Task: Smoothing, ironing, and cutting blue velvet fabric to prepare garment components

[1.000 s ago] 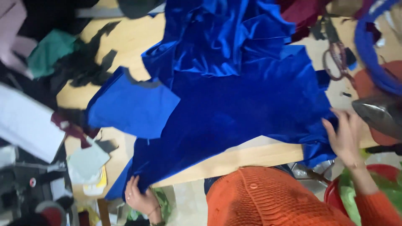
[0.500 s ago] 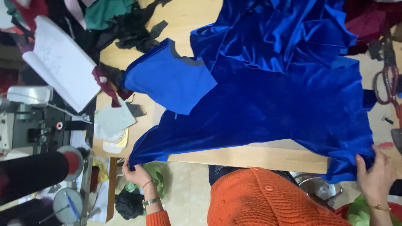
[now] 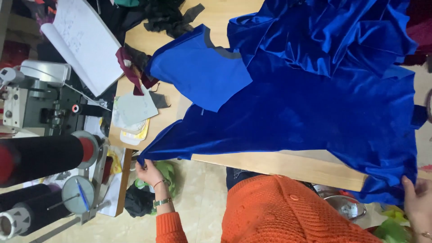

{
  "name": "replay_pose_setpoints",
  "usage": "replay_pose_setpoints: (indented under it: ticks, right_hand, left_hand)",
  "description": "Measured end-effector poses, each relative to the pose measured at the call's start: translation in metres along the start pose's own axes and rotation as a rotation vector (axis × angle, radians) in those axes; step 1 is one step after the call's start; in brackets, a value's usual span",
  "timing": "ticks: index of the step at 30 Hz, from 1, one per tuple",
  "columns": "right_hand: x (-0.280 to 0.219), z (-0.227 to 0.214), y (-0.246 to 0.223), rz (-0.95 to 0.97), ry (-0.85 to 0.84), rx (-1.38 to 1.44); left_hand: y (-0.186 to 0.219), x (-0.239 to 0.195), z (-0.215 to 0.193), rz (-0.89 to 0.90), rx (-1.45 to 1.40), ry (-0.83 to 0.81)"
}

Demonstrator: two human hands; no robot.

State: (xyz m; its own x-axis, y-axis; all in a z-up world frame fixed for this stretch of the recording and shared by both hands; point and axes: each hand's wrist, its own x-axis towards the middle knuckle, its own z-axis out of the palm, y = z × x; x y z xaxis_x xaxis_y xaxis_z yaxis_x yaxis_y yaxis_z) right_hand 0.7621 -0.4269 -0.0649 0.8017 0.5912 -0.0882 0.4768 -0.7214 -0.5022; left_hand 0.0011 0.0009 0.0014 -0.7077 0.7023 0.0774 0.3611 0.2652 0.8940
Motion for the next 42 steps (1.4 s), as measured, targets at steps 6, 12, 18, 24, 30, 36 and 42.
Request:
replay_pose_setpoints:
  ticks: [6, 12, 18, 24, 30, 36, 42]
  right_hand:
    - [-0.004, -0.030, -0.069, 0.240, 0.016, 0.415]
    - [-0.003, -0.035, -0.090, 0.207, 0.096, 0.756]
    - [-0.021, -0.049, -0.135, 0.016, 0.253, 0.248]
    - [-0.030, -0.051, -0.245, -0.302, 0.194, 0.135]
    - [-0.016, -0.005, -0.293, -0.139, -0.113, 0.537]
    - [-0.020, 0.020, -0.327, -0.110, -0.250, 0.329]
    - [-0.027, 0.033, -0.321, -0.139, -0.272, 0.046]
  left_hand:
    - [0.072, -0.025, 0.008, 0.226, -0.054, -0.043]
    - [0.175, -0.078, 0.033, 0.547, -0.146, -0.143]
    - [0.218, -0.167, 0.055, 0.818, -0.495, -0.485]
    - [0.234, -0.305, 0.109, 1.297, -0.451, -1.386]
    - [0.207, -0.328, 0.169, 1.566, -0.288, -1.548]
    - [0.220, -0.207, 0.290, 1.572, 0.037, -1.132]
    - [0.196, -0.155, 0.364, 1.732, 0.474, -0.969]
